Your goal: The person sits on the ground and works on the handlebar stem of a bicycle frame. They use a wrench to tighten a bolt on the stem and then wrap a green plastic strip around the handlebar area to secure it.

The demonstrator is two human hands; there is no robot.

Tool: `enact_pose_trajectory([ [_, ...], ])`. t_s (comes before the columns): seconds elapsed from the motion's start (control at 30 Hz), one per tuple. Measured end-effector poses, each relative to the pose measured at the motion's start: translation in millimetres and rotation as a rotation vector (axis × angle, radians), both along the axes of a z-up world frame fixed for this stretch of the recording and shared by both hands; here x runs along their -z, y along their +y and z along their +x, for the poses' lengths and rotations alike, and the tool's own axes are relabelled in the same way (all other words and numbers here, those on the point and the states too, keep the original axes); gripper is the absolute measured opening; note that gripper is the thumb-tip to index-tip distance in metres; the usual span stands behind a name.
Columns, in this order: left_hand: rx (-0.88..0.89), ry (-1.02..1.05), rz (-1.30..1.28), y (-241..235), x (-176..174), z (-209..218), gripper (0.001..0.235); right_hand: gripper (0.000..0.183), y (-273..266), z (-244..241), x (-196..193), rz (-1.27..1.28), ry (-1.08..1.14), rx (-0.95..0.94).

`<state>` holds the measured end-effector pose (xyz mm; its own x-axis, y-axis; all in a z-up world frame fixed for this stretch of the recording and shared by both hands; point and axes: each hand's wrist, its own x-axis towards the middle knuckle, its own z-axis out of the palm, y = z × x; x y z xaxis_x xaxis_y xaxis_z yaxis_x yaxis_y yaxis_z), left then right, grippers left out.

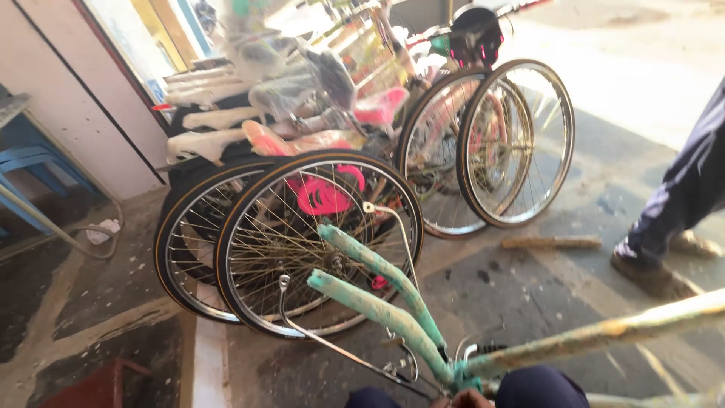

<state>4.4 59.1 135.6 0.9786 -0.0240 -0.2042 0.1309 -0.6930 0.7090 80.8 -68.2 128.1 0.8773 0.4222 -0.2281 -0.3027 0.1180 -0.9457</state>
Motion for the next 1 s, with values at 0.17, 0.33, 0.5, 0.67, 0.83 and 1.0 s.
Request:
enact_pose_trajectory([
  [0.17,-0.027,-0.164,-0.012,-6,-52,-51,0.044,0.025,-33,-47,39,0.044,-0.013,-0.002],
  [0.33,0.001,-0.514,-0.171,-9,-119,-72,0.037,0.019,-39,-69,0,0.024,-0.011,0.011],
  [0.5,-0.058,-0.309,0.022,-7,-120,-74,0.034,0.018,-40,-82,-46,-0.112,-0.006,0.017],
  [0.67,-0.184,-0.362,-0.155,-1,-111,-73,0.035,0.021,-43,-84,-69,-0.116,-0.019,-0.013],
  [0.83,-0.368,-0.328,-0.682,10,-122,-67,0.034,0.024,-37,-86,-109,0.065,0.072,-0.132],
  [1.0,-0.541,-0.377,-0.660,59,-165,-41,0.035,0.027,-36,-71,-142,-0.105,0.007,-0.124],
])
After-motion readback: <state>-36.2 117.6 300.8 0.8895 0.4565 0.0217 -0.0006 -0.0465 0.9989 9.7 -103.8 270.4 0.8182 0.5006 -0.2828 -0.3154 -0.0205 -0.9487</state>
